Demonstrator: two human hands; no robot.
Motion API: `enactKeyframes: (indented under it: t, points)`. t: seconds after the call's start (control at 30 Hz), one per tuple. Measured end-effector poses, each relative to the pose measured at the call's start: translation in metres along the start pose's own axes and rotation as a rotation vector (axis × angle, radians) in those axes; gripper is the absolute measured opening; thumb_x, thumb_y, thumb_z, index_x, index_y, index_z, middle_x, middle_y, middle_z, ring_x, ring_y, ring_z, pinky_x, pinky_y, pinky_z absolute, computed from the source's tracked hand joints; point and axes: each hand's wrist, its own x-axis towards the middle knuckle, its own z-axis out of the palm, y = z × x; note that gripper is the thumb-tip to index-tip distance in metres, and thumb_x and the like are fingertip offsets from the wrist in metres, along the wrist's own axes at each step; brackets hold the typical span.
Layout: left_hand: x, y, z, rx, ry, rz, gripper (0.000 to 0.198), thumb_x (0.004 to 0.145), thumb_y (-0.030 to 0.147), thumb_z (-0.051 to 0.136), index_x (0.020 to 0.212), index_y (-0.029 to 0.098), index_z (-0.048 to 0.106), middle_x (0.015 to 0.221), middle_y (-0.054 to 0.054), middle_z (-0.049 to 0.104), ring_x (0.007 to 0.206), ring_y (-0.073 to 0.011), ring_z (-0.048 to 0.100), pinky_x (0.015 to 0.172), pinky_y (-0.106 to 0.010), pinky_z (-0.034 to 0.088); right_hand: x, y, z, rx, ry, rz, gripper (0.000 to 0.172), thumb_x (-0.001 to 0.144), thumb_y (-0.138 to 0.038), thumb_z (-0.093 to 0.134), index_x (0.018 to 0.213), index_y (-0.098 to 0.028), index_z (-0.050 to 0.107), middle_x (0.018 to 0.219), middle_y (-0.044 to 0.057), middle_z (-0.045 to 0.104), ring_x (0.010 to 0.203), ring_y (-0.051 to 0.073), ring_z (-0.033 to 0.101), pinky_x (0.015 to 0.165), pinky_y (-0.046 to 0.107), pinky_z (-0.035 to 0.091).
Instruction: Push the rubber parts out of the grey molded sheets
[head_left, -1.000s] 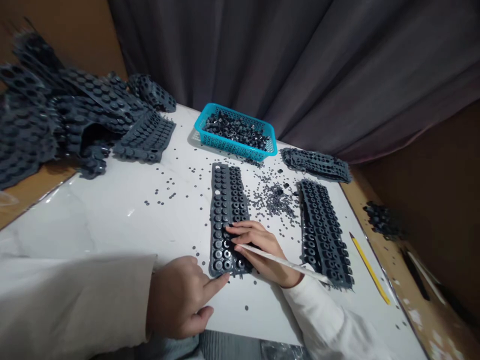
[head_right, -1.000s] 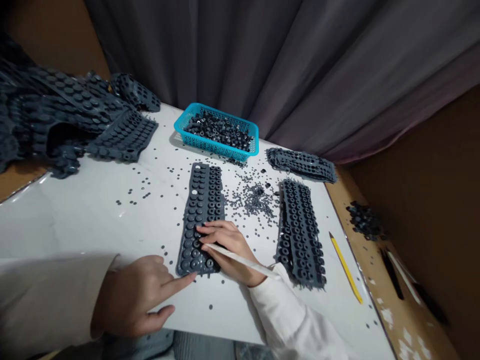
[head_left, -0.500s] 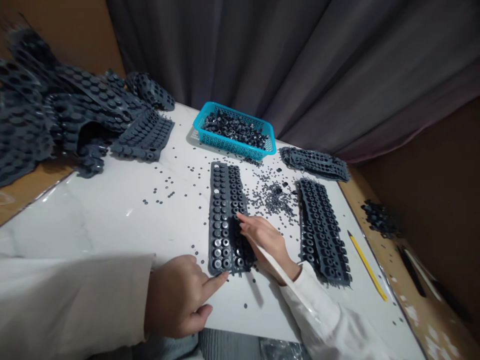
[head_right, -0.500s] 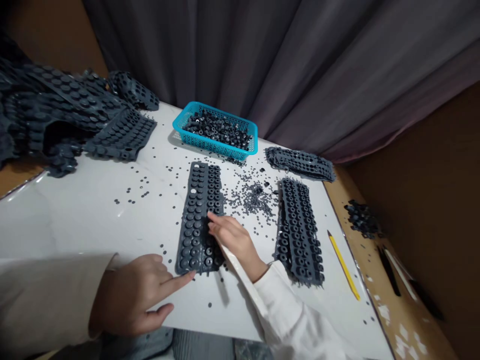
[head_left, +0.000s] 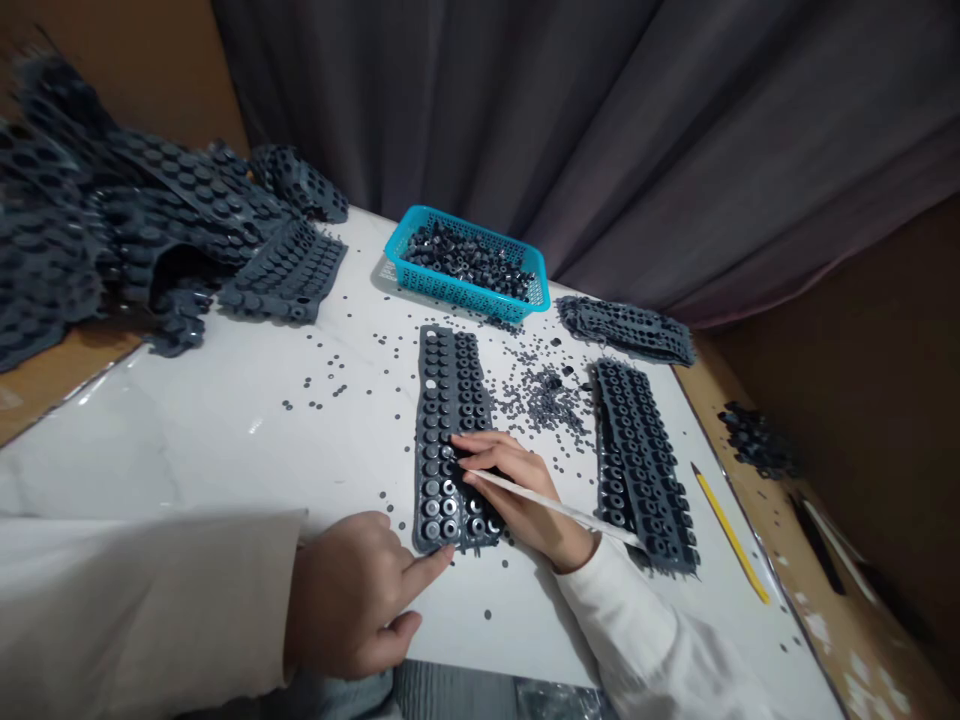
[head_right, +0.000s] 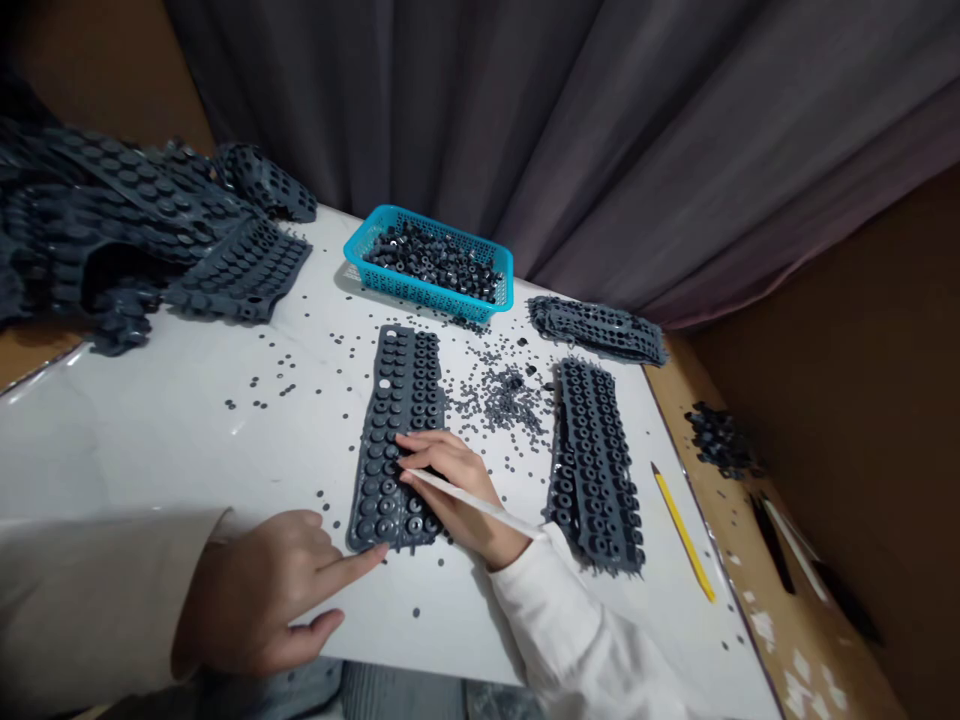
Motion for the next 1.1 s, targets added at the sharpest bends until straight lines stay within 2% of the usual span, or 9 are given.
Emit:
enactKeyframes:
  t: [0.13, 0.33, 0.43, 0.53, 0.7, 0.87, 0.97, 1.1]
  points:
    - [0.000, 0.000, 0.000, 0.001, 0.007, 0.003, 0.054, 0.073, 0.021, 0.048, 0.125, 0.006, 0.046, 0.063, -0.002, 0.065, 0.050, -0.0219, 0.059, 0.052, -0.038, 0.043, -0.001, 0.007, 0.002, -0.092, -0.044, -0.082, 0.010, 0.088, -0.020, 0.057, 0.096, -0.022, 0.064, 0.112, 0.009, 0.068, 0.110, 0.021, 0.059, 0.093, 0.040, 0.049]
    - [-0.002, 0.000, 0.002, -0.003, 0.010, 0.005, 0.054, 0.074, 0.022, 0.048, 0.125, 0.006, 0.045, 0.064, -0.003, 0.065, 0.050, -0.0225, 0.059, 0.052, -0.039, 0.044, 0.008, 0.020, -0.003, -0.390, -0.104, -0.303, 0.013, 0.090, -0.015, 0.052, 0.097, -0.021, 0.062, 0.121, 0.009, 0.064, 0.100, 0.019, 0.062, 0.084, 0.036, 0.052]
    - [-0.001, 0.000, 0.002, 0.003, -0.006, 0.003, 0.054, 0.074, 0.022, 0.048, 0.126, 0.006, 0.044, 0.065, -0.003, 0.066, 0.052, -0.0226, 0.059, 0.054, -0.039, 0.045, 0.018, 0.019, -0.007, -0.367, -0.008, -0.267, 0.014, 0.091, -0.015, 0.051, 0.098, -0.020, 0.061, 0.119, 0.011, 0.065, 0.099, 0.019, 0.063, 0.084, 0.036, 0.052]
    - [-0.002, 0.001, 0.000, 0.008, -0.038, -0.005, 0.056, 0.074, 0.022, 0.047, 0.128, 0.008, 0.043, 0.067, -0.004, 0.066, 0.054, -0.0225, 0.060, 0.056, -0.038, 0.045, 0.024, 0.013, -0.008, -0.207, 0.078, -0.162, 0.013, 0.090, -0.015, 0.051, 0.097, -0.021, 0.061, 0.113, 0.011, 0.067, 0.102, 0.019, 0.063, 0.086, 0.036, 0.053]
    - [-0.002, 0.003, 0.001, 0.009, -0.034, -0.019, 0.059, 0.069, 0.021, 0.049, 0.127, 0.009, 0.044, 0.067, -0.003, 0.066, 0.053, -0.0223, 0.058, 0.055, -0.037, 0.044, 0.022, 0.006, -0.005, -0.036, -0.049, -0.078, 0.009, 0.088, -0.018, 0.056, 0.094, -0.021, 0.062, 0.110, 0.011, 0.068, 0.106, 0.021, 0.061, 0.090, 0.041, 0.050]
    - [-0.002, 0.005, 0.003, 0.025, 0.038, -0.035, 0.060, 0.065, 0.017, 0.049, 0.125, 0.008, 0.045, 0.066, -0.003, 0.065, 0.053, -0.0221, 0.058, 0.056, -0.038, 0.043, 0.021, 0.010, -0.004, -0.036, -0.052, -0.068, 0.010, 0.088, -0.018, 0.056, 0.095, -0.021, 0.062, 0.107, 0.011, 0.069, 0.106, 0.022, 0.061, 0.090, 0.041, 0.051]
    - [-0.003, 0.006, 0.004, 0.026, 0.054, -0.060, 0.062, 0.064, 0.016, 0.050, 0.125, 0.009, 0.044, 0.065, -0.002, 0.065, 0.053, -0.0230, 0.058, 0.057, -0.039, 0.044, 0.019, 0.017, -0.004, -0.105, -0.095, -0.138, 0.012, 0.089, -0.015, 0.055, 0.096, -0.021, 0.061, 0.109, 0.010, 0.068, 0.108, 0.021, 0.059, 0.090, 0.039, 0.051]
    - [-0.005, 0.005, 0.006, 0.022, 0.052, -0.043, 0.063, 0.068, 0.017, 0.049, 0.129, 0.009, 0.040, 0.068, -0.003, 0.065, 0.055, -0.0233, 0.058, 0.058, -0.039, 0.043, 0.016, 0.028, -0.006, -0.333, -0.145, -0.241, 0.016, 0.091, -0.015, 0.050, 0.101, -0.023, 0.061, 0.123, 0.009, 0.063, 0.105, 0.021, 0.060, 0.087, 0.040, 0.052]
